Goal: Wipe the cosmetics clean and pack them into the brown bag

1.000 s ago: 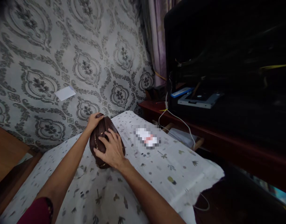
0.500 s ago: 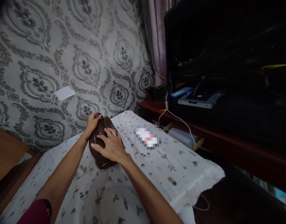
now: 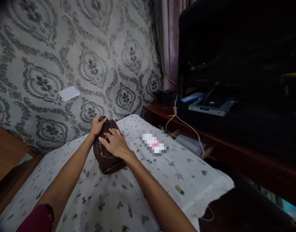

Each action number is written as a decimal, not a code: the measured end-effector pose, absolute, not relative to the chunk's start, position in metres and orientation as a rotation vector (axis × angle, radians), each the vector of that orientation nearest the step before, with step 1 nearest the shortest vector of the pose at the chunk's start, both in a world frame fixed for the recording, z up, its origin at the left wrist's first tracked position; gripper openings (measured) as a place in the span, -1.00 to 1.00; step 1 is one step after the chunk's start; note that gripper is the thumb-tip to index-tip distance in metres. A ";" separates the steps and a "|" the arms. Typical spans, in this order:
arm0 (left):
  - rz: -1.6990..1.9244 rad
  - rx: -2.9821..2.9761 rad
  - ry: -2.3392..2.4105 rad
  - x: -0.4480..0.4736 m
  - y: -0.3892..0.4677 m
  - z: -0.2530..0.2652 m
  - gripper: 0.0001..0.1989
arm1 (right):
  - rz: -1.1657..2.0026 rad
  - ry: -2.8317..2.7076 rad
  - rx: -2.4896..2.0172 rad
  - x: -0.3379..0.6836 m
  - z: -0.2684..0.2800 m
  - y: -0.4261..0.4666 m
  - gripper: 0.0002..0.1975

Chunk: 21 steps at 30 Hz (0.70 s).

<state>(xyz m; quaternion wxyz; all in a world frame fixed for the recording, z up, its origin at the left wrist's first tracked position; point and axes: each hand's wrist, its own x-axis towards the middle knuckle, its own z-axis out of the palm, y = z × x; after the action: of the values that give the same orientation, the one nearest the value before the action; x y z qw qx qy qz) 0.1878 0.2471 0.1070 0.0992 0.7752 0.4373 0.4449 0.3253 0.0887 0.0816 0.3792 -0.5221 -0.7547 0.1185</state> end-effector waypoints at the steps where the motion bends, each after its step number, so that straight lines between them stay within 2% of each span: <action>1: 1.319 2.289 1.298 0.188 0.247 0.107 -0.80 | 0.253 -1.921 -1.386 0.321 0.084 0.092 -0.54; 9: 1.367 2.261 1.313 0.186 0.250 0.103 -0.82 | 0.081 -1.947 -1.520 0.303 0.084 0.102 -0.49; 21: 1.383 2.244 1.299 0.186 0.248 0.103 -0.80 | 0.112 -1.981 -1.551 0.306 0.086 0.098 -0.44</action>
<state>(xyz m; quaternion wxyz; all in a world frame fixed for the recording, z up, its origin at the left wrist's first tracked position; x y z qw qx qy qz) 0.1857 0.2483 0.1026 0.1015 0.7596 0.4399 0.4681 0.3058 0.0976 0.0862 0.3067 -0.5862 -0.7487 0.0422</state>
